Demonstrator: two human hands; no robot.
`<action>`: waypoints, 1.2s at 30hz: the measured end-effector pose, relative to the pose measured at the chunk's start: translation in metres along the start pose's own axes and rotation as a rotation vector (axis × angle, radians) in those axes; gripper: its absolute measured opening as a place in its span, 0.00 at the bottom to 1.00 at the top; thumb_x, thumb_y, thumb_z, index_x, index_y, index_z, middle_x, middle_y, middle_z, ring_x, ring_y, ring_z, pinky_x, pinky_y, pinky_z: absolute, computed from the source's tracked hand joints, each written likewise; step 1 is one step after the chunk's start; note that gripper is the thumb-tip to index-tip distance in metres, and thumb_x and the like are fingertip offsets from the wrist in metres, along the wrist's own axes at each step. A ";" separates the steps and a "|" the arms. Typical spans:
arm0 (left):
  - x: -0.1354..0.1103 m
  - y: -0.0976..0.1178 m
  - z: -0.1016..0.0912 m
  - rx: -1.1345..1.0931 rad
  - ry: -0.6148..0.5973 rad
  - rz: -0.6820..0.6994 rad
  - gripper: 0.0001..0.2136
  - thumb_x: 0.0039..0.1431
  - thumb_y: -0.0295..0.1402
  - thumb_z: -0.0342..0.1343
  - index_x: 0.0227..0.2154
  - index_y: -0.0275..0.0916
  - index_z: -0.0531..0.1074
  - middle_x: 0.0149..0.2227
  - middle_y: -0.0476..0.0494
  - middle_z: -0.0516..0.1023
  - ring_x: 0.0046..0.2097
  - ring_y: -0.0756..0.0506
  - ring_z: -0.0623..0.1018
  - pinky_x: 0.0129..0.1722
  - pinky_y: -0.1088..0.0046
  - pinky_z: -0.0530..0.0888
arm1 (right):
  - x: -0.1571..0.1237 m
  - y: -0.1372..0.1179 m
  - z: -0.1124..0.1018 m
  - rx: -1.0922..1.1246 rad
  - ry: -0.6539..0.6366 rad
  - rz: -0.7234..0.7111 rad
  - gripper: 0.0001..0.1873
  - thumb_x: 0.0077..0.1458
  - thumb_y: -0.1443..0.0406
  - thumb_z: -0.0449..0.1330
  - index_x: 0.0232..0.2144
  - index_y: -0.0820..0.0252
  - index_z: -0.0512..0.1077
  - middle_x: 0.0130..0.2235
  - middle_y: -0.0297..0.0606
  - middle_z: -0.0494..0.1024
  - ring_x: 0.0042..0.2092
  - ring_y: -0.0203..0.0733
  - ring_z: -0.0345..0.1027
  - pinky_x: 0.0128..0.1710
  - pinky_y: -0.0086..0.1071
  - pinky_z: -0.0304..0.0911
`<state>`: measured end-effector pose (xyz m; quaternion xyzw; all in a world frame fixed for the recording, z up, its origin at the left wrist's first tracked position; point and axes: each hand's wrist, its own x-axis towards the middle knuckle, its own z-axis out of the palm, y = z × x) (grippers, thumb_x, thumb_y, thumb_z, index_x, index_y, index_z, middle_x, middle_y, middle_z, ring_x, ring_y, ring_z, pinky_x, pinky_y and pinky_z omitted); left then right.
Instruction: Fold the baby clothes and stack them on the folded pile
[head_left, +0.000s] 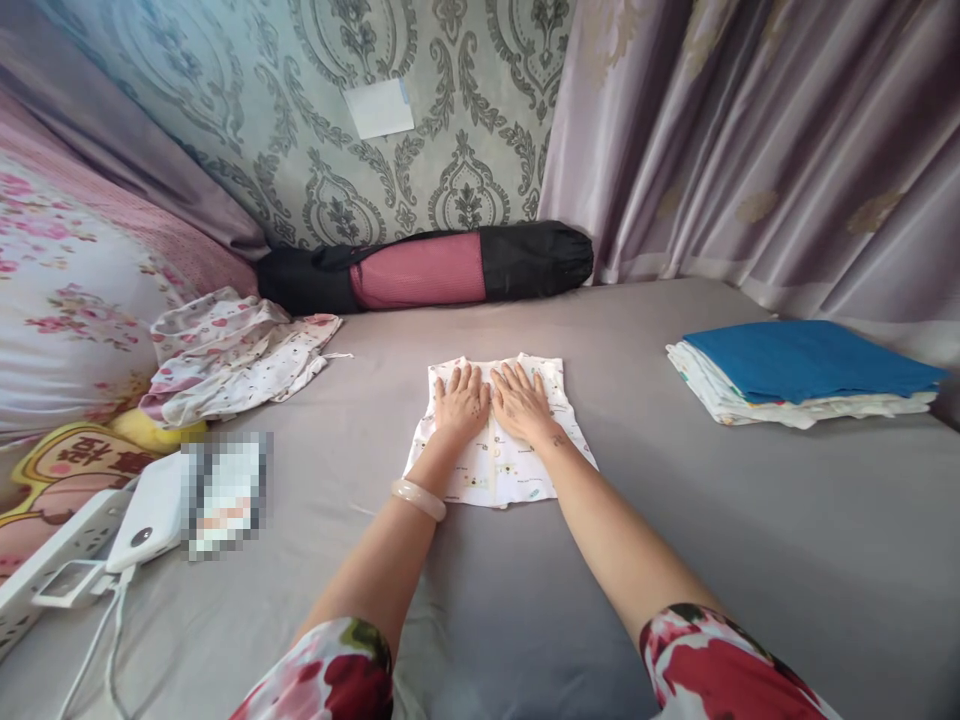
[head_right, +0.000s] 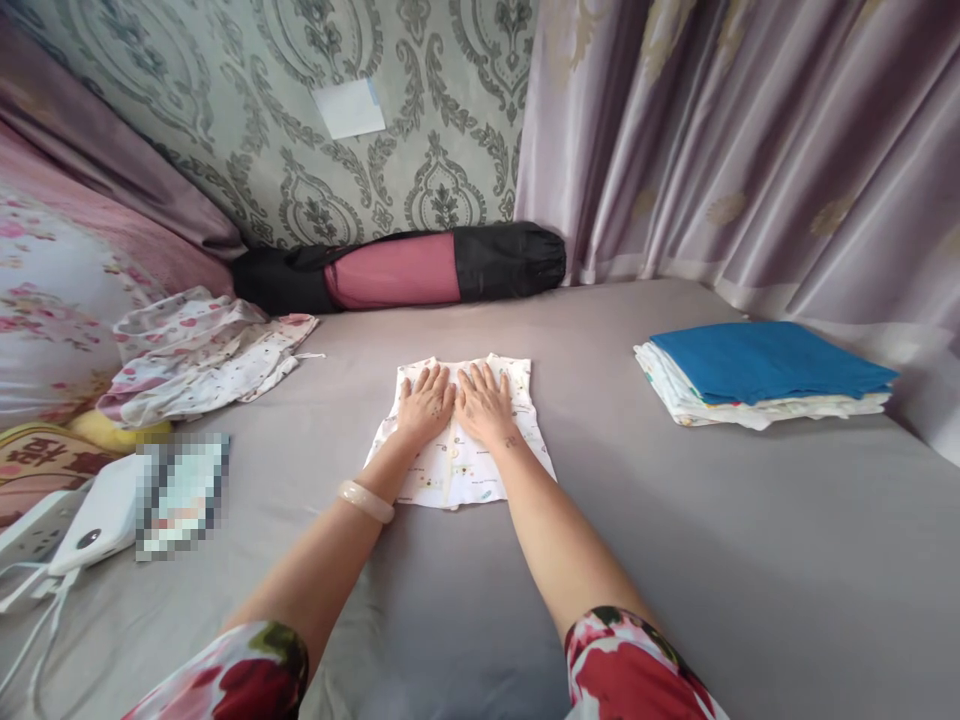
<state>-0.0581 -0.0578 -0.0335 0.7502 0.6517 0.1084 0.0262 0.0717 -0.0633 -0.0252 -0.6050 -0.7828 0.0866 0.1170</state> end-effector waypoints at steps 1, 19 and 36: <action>-0.001 0.000 0.000 0.000 0.018 0.000 0.27 0.69 0.40 0.31 0.65 0.36 0.56 0.67 0.39 0.56 0.69 0.38 0.54 0.65 0.46 0.50 | 0.000 0.000 0.000 0.004 0.008 0.008 0.29 0.66 0.61 0.38 0.67 0.59 0.54 0.69 0.38 0.51 0.70 0.49 0.38 0.66 0.53 0.33; 0.001 -0.002 -0.004 0.023 -0.023 -0.110 0.31 0.68 0.46 0.31 0.67 0.32 0.51 0.69 0.34 0.50 0.69 0.36 0.50 0.65 0.45 0.48 | -0.001 0.010 -0.005 -0.022 0.040 0.174 0.31 0.67 0.55 0.39 0.67 0.59 0.52 0.70 0.47 0.48 0.70 0.53 0.37 0.65 0.60 0.29; -0.074 -0.047 -0.022 0.050 -0.178 0.327 0.30 0.69 0.47 0.31 0.67 0.36 0.50 0.70 0.38 0.45 0.70 0.40 0.46 0.68 0.55 0.45 | -0.090 0.056 -0.021 -0.030 -0.127 -0.342 0.33 0.67 0.54 0.37 0.67 0.64 0.50 0.70 0.45 0.46 0.70 0.46 0.35 0.69 0.46 0.35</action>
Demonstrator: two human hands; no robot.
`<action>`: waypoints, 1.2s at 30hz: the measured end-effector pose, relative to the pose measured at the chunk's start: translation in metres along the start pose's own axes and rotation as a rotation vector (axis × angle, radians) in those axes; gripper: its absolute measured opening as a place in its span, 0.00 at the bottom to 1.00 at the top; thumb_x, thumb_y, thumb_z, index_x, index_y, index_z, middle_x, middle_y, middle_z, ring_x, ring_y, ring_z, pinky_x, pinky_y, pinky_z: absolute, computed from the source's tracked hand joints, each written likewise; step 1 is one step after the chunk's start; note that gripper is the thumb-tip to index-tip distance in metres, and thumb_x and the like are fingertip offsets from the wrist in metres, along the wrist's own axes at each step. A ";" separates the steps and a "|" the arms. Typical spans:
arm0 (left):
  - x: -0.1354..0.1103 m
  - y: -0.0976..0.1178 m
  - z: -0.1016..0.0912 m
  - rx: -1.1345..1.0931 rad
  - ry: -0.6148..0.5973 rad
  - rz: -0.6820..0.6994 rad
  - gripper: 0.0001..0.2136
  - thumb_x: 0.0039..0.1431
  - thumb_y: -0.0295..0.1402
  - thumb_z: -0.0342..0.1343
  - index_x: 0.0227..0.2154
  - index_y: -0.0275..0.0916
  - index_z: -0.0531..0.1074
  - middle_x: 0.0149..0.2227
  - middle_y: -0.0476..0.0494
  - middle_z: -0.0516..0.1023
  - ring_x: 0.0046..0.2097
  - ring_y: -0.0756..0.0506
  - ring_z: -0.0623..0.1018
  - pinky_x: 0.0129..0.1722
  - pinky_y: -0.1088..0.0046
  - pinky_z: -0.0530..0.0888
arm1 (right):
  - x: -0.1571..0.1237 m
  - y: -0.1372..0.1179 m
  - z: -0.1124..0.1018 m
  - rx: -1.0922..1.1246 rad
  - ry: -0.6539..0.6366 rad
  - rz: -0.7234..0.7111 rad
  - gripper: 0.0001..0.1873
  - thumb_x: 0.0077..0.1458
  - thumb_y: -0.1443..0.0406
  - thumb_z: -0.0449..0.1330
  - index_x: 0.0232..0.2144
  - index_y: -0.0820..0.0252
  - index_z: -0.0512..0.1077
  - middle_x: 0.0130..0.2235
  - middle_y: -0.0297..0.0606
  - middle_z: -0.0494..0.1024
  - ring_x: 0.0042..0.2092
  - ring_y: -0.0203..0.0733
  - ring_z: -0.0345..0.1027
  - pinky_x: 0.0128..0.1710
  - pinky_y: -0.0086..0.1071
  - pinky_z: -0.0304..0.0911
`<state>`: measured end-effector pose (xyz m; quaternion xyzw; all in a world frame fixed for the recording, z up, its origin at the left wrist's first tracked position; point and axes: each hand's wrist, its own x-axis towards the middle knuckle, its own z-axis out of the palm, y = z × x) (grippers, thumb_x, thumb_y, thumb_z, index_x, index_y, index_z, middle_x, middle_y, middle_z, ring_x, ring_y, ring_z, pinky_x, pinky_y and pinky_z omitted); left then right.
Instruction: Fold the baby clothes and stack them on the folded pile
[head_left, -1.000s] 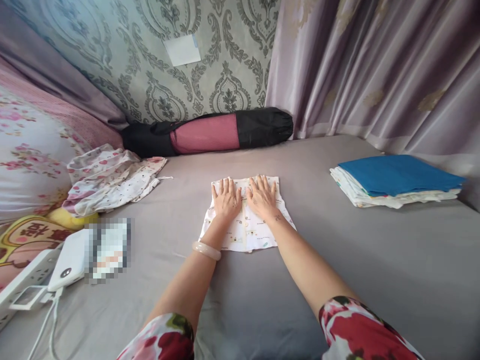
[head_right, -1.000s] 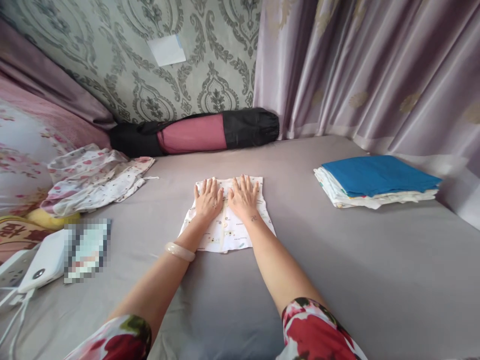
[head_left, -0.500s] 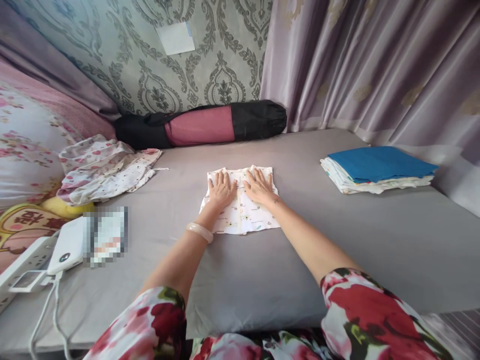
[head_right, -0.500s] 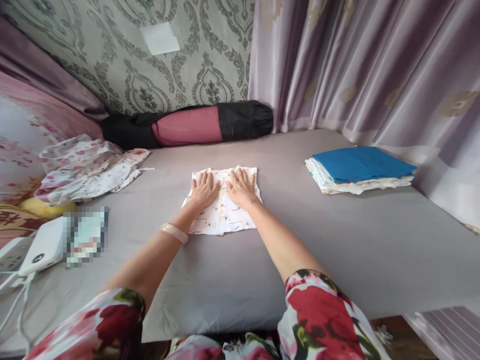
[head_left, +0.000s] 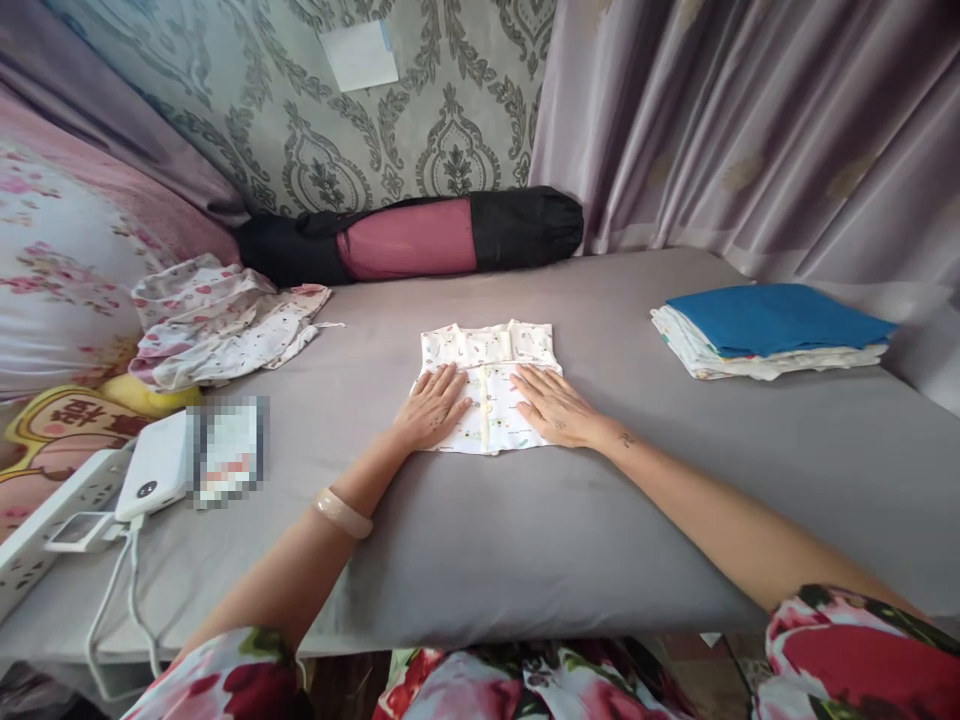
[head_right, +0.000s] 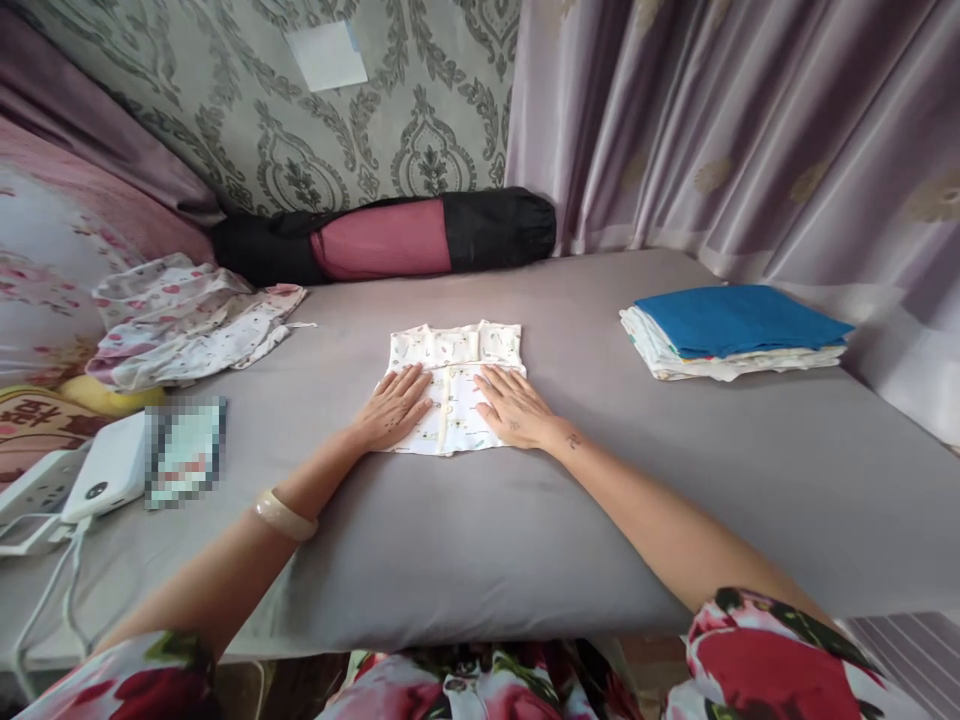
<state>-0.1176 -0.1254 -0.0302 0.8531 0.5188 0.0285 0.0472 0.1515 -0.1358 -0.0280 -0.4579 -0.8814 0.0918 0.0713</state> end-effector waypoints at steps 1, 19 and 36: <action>0.001 0.000 0.001 -0.007 0.010 0.001 0.29 0.69 0.47 0.32 0.67 0.37 0.51 0.70 0.38 0.46 0.70 0.40 0.47 0.68 0.55 0.45 | 0.001 -0.001 0.000 -0.001 -0.001 0.004 0.33 0.66 0.54 0.37 0.67 0.64 0.50 0.70 0.45 0.46 0.70 0.46 0.35 0.69 0.46 0.35; -0.064 -0.015 -0.026 -0.446 0.199 -0.583 0.24 0.56 0.38 0.55 0.54 0.33 0.64 0.36 0.42 0.76 0.42 0.41 0.76 0.45 0.64 0.71 | -0.048 0.023 -0.018 0.605 0.248 0.641 0.15 0.57 0.66 0.52 0.45 0.63 0.72 0.39 0.44 0.80 0.31 0.40 0.75 0.30 0.32 0.69; -0.084 0.001 -0.054 -1.179 0.048 -0.586 0.20 0.43 0.45 0.65 0.37 0.36 0.76 0.26 0.49 0.74 0.25 0.53 0.68 0.24 0.76 0.63 | -0.077 -0.014 -0.052 0.951 0.034 0.584 0.22 0.51 0.49 0.61 0.38 0.60 0.76 0.24 0.35 0.75 0.24 0.34 0.65 0.19 0.25 0.51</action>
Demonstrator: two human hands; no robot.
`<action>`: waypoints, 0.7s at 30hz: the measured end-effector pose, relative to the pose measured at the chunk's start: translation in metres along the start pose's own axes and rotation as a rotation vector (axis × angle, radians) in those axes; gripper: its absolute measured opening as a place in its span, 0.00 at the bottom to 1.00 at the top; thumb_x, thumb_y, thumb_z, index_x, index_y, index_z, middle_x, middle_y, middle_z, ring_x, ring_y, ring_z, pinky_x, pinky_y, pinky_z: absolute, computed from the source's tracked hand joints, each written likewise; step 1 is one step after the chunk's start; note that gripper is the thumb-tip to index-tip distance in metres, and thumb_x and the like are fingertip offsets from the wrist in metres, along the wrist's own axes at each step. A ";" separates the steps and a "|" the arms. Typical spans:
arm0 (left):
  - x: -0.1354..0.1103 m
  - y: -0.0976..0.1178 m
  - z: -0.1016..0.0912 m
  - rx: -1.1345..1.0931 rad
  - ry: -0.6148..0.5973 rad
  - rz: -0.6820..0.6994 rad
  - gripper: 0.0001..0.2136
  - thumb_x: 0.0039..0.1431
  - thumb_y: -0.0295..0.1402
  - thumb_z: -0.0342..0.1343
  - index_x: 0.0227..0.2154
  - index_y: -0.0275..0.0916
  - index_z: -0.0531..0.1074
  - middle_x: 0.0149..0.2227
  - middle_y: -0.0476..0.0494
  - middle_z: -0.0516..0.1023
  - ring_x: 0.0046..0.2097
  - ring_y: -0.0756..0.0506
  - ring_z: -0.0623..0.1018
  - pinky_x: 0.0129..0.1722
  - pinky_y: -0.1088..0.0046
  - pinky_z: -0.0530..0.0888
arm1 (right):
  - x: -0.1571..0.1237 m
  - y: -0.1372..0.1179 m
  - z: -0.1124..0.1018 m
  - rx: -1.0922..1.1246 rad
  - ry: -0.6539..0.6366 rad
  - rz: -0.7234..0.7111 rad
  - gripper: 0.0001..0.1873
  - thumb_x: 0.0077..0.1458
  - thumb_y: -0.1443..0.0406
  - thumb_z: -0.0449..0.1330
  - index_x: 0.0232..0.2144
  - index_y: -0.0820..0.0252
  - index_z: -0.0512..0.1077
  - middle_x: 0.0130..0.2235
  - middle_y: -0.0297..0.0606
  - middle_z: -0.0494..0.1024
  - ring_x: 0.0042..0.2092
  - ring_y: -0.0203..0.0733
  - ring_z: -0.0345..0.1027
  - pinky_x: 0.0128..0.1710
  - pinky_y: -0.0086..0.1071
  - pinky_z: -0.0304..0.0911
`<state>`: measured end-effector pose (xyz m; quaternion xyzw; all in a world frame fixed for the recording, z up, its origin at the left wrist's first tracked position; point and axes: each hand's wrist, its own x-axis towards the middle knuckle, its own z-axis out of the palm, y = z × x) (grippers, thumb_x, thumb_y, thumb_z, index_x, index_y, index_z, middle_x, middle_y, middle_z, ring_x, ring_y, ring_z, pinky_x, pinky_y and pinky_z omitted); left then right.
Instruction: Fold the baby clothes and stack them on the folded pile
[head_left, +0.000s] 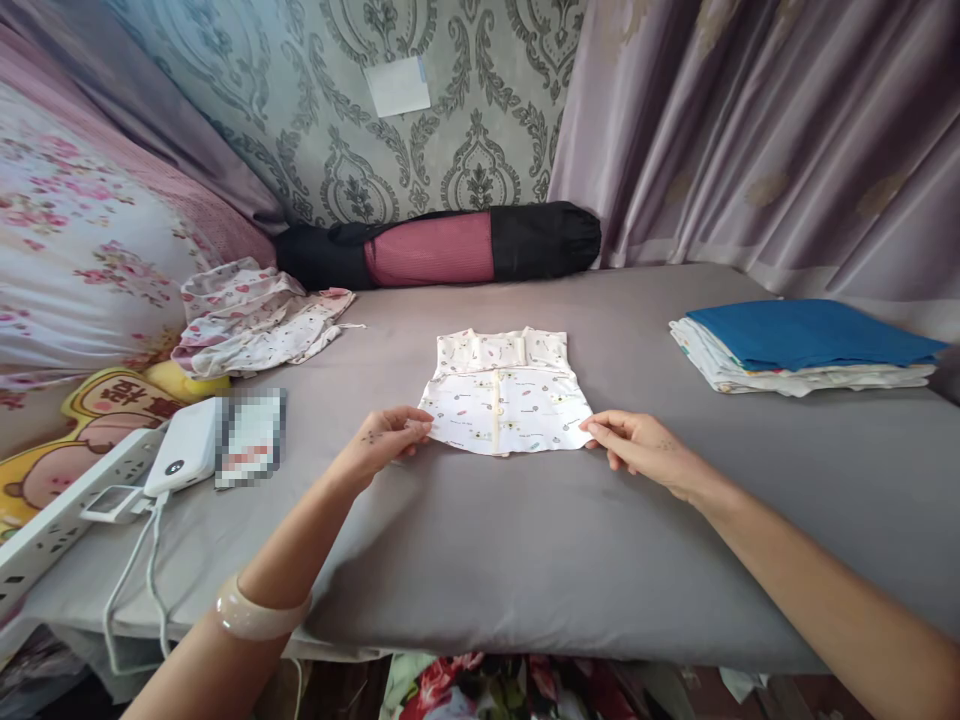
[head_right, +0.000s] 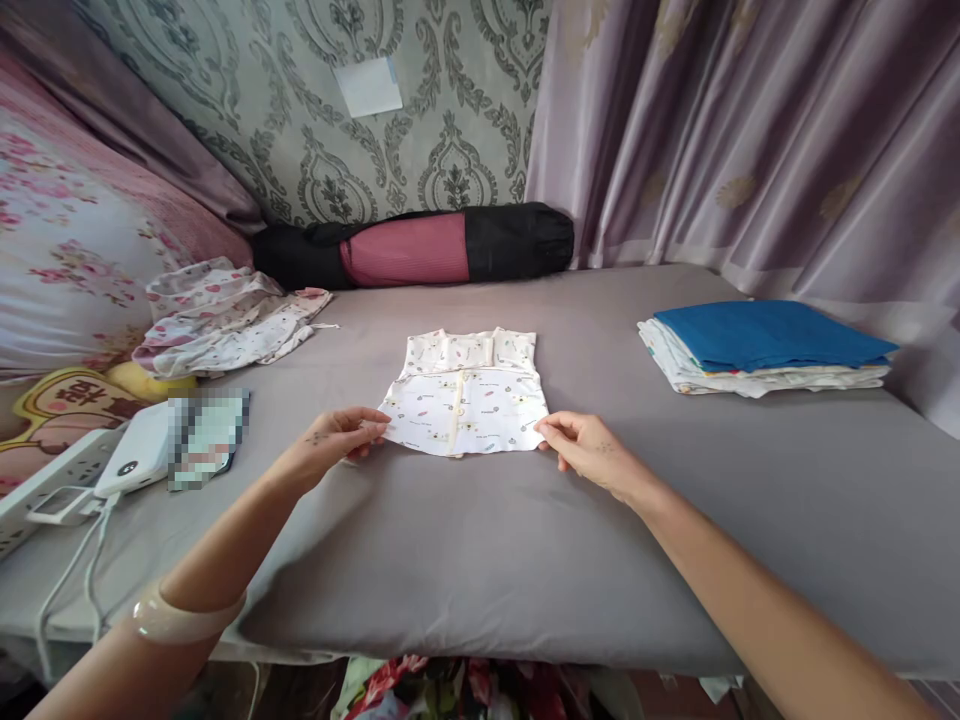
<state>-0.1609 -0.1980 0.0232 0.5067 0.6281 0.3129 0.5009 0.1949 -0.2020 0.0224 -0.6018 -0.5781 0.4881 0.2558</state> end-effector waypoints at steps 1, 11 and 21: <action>0.002 0.000 -0.001 -0.044 0.004 -0.018 0.20 0.42 0.45 0.66 0.36 0.36 0.76 0.26 0.48 0.74 0.24 0.53 0.68 0.23 0.77 0.62 | 0.001 -0.001 -0.001 0.056 -0.010 0.025 0.22 0.50 0.49 0.62 0.38 0.61 0.76 0.27 0.36 0.77 0.23 0.32 0.64 0.19 0.24 0.51; 0.027 0.021 0.008 -0.336 0.137 0.076 0.21 0.40 0.44 0.70 0.32 0.33 0.75 0.31 0.41 0.80 0.22 0.55 0.66 0.21 0.77 0.60 | 0.021 -0.016 -0.003 0.450 0.125 -0.053 0.18 0.53 0.58 0.61 0.44 0.57 0.76 0.49 0.45 0.79 0.23 0.29 0.65 0.20 0.27 0.62; 0.049 0.044 0.020 -0.344 0.184 0.299 0.23 0.52 0.51 0.61 0.42 0.37 0.74 0.46 0.40 0.79 0.22 0.57 0.68 0.22 0.78 0.63 | 0.048 -0.020 0.006 0.454 0.230 -0.203 0.27 0.50 0.59 0.61 0.53 0.53 0.68 0.59 0.41 0.70 0.26 0.29 0.70 0.26 0.27 0.70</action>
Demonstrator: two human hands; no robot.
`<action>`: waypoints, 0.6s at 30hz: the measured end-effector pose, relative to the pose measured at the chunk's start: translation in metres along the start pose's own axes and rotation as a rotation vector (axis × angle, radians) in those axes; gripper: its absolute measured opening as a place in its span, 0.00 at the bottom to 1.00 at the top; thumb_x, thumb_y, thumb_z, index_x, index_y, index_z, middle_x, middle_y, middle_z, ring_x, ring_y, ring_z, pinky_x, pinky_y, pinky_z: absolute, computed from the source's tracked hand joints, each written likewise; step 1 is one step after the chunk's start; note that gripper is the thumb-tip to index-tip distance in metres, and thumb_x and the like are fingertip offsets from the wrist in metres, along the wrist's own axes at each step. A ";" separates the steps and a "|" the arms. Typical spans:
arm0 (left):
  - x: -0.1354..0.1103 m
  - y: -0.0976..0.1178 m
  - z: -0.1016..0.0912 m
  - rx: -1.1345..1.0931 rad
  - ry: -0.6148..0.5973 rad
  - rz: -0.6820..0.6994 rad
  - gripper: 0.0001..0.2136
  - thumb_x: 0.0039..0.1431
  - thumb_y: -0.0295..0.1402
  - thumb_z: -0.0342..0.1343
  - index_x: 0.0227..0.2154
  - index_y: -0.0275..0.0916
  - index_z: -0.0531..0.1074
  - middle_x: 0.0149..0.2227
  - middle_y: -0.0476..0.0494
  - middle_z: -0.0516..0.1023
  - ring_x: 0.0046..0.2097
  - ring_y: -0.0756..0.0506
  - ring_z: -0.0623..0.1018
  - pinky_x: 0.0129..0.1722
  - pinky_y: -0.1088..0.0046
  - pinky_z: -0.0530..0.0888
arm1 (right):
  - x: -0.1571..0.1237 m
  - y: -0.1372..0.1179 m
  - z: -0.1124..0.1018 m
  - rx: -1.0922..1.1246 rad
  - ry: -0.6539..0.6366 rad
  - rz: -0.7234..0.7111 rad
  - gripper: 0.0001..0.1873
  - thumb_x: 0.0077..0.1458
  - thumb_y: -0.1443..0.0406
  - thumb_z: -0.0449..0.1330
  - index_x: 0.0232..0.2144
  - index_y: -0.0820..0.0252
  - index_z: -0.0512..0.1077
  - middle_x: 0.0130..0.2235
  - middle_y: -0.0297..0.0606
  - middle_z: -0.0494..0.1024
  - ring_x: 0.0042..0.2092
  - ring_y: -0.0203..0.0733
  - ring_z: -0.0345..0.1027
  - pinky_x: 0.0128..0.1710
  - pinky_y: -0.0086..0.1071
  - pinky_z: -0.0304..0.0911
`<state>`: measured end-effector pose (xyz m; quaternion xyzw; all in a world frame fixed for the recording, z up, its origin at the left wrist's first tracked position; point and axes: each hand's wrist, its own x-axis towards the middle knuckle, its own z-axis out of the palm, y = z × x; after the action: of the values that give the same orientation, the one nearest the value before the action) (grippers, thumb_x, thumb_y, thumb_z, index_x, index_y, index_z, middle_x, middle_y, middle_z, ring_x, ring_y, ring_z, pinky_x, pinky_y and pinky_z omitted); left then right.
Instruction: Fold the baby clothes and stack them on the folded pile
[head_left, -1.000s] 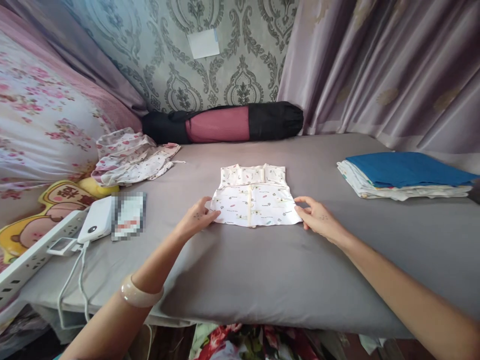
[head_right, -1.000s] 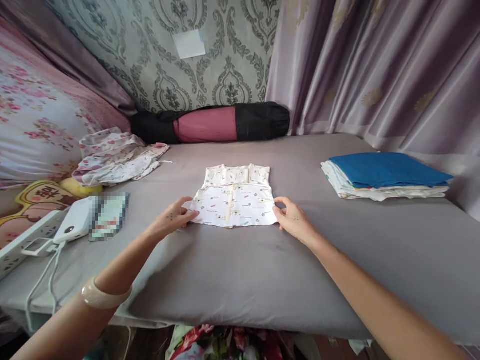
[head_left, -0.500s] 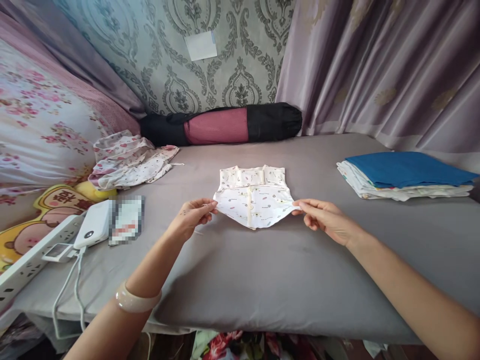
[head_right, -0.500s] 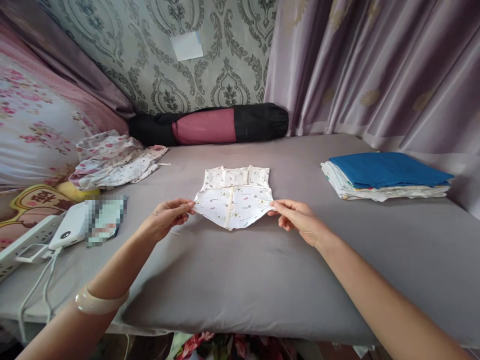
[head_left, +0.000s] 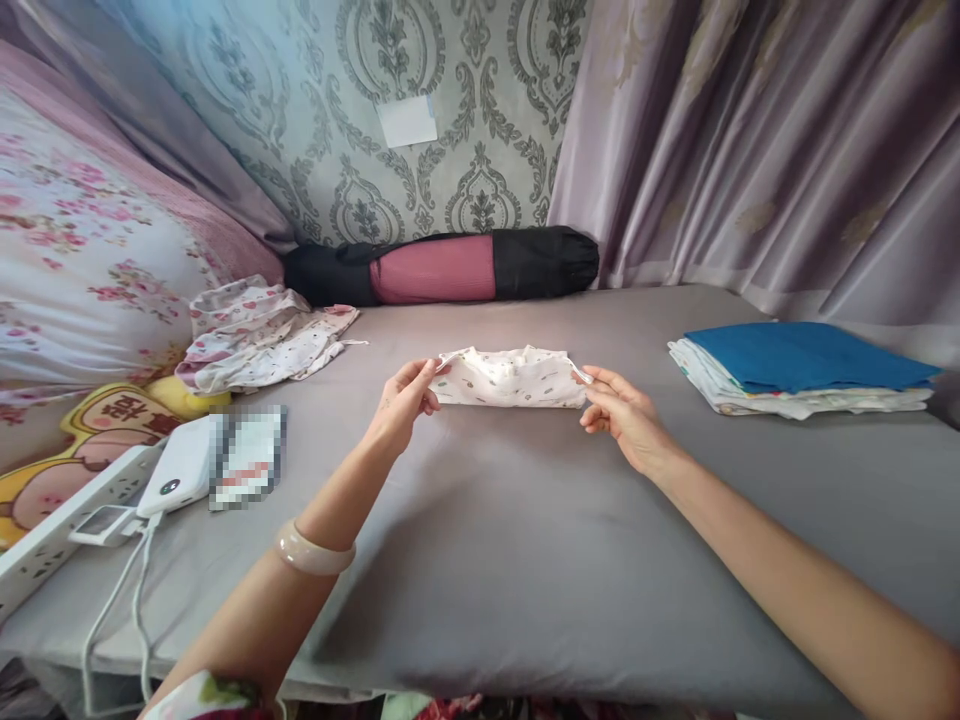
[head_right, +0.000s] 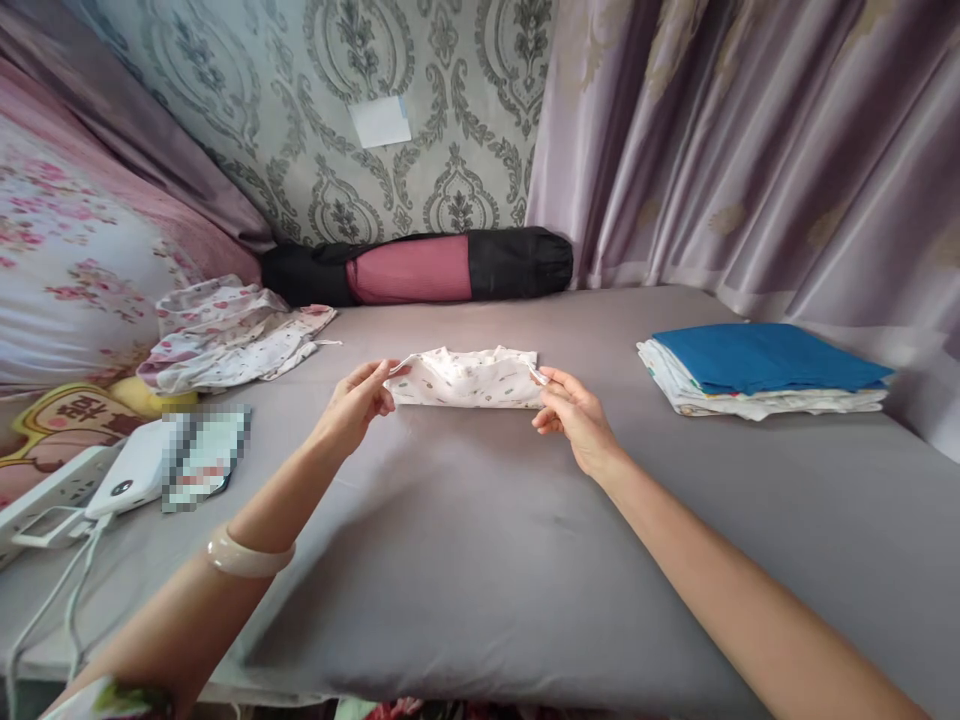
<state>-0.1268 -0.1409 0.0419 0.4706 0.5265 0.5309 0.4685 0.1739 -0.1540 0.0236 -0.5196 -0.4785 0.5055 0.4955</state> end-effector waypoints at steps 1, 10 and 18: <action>0.003 -0.002 0.002 0.014 0.001 0.021 0.24 0.52 0.52 0.60 0.43 0.37 0.73 0.44 0.41 0.79 0.23 0.57 0.68 0.22 0.78 0.64 | 0.004 0.002 0.001 -0.033 0.005 -0.015 0.28 0.50 0.59 0.60 0.54 0.54 0.66 0.60 0.42 0.70 0.25 0.29 0.70 0.27 0.28 0.70; 0.051 -0.032 0.015 0.220 0.040 0.063 0.23 0.58 0.48 0.54 0.48 0.36 0.70 0.27 0.50 0.72 0.22 0.53 0.68 0.23 0.78 0.67 | 0.054 0.020 0.005 -0.617 0.006 -0.193 0.28 0.54 0.62 0.55 0.58 0.54 0.64 0.59 0.44 0.70 0.28 0.35 0.73 0.34 0.34 0.72; 0.065 -0.043 0.019 0.340 0.007 -0.020 0.22 0.62 0.45 0.50 0.54 0.38 0.67 0.33 0.47 0.74 0.21 0.55 0.68 0.22 0.80 0.67 | 0.074 0.029 0.007 -0.962 -0.001 -0.216 0.27 0.56 0.63 0.54 0.58 0.56 0.65 0.56 0.44 0.74 0.54 0.53 0.69 0.54 0.43 0.64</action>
<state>-0.1152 -0.0734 -0.0003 0.5359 0.6150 0.4314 0.3854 0.1694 -0.0809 -0.0090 -0.6366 -0.7091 0.1733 0.2489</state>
